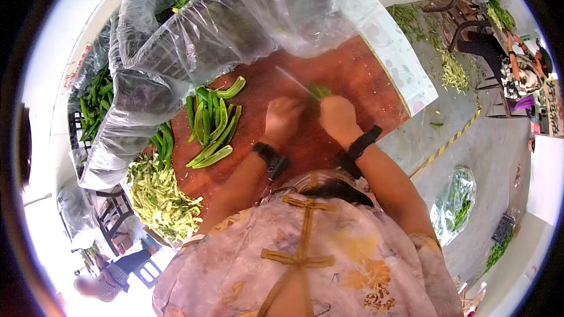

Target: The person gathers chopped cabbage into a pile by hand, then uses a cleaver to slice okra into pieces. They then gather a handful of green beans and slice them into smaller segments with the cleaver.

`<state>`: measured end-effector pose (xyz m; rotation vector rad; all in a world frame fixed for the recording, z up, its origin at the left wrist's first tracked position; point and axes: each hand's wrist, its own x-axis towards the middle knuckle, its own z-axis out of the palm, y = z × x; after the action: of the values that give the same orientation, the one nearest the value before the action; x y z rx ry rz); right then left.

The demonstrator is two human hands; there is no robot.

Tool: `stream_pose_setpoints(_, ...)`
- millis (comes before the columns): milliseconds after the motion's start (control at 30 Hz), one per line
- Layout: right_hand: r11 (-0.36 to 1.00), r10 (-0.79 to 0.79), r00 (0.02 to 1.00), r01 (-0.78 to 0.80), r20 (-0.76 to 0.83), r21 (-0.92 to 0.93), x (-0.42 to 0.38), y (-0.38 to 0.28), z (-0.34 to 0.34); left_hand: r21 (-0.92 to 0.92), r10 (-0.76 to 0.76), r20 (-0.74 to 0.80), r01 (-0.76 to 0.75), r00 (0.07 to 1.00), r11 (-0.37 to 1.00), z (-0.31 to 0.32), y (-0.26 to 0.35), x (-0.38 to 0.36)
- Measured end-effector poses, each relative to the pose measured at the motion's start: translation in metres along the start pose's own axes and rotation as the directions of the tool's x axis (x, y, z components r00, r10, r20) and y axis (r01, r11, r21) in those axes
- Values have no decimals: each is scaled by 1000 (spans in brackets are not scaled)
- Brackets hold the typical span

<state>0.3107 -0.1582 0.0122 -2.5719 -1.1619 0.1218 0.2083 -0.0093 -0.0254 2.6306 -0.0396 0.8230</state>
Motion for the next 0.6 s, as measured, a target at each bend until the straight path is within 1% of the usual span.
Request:
stream_pose_setpoints(67,1000,3,1000,-2,-18,13,-4,4,0,6,-4,1,4,1000,1000,0,0,-1)
stream_pose_setpoints(133,1000,-23,996,24,82,-7,-15,-1,-8,8,-8,4,8,1000,1000,-1,2,0)
stream_pose_setpoints(167,1000,-21,996,22,83,-9,-19,-4,-12,1,-20,30,20,999,1000,-2,2,0)
stream_pose_setpoints(233,999,34,987,-30,156,-28,-23,-12,-17,-5,-30,57,30,998,1000,-2,2,-1)
stream_pose_setpoints(333,1000,20,984,-15,178,-27,-23,-11,-18,-12,-40,55,41,998,999,0,1,-3)
stream_pose_setpoints(400,999,16,985,-11,170,-31,-23,-11,-17,-60,-34,15,35,999,998,1,0,-1)
stream_pose_setpoints(500,999,8,984,0,179,-44,-17,-16,-15,-66,-24,49,27,999,997,-2,0,-1)
stream_pose_setpoints(567,999,9,982,2,191,-55,-9,-19,-10,-69,-24,45,27,999,997,-1,0,-1)
stream_pose_setpoints(600,998,-19,987,27,160,-48,-3,-19,-4,-71,-18,39,21,999,997,-1,0,-1)
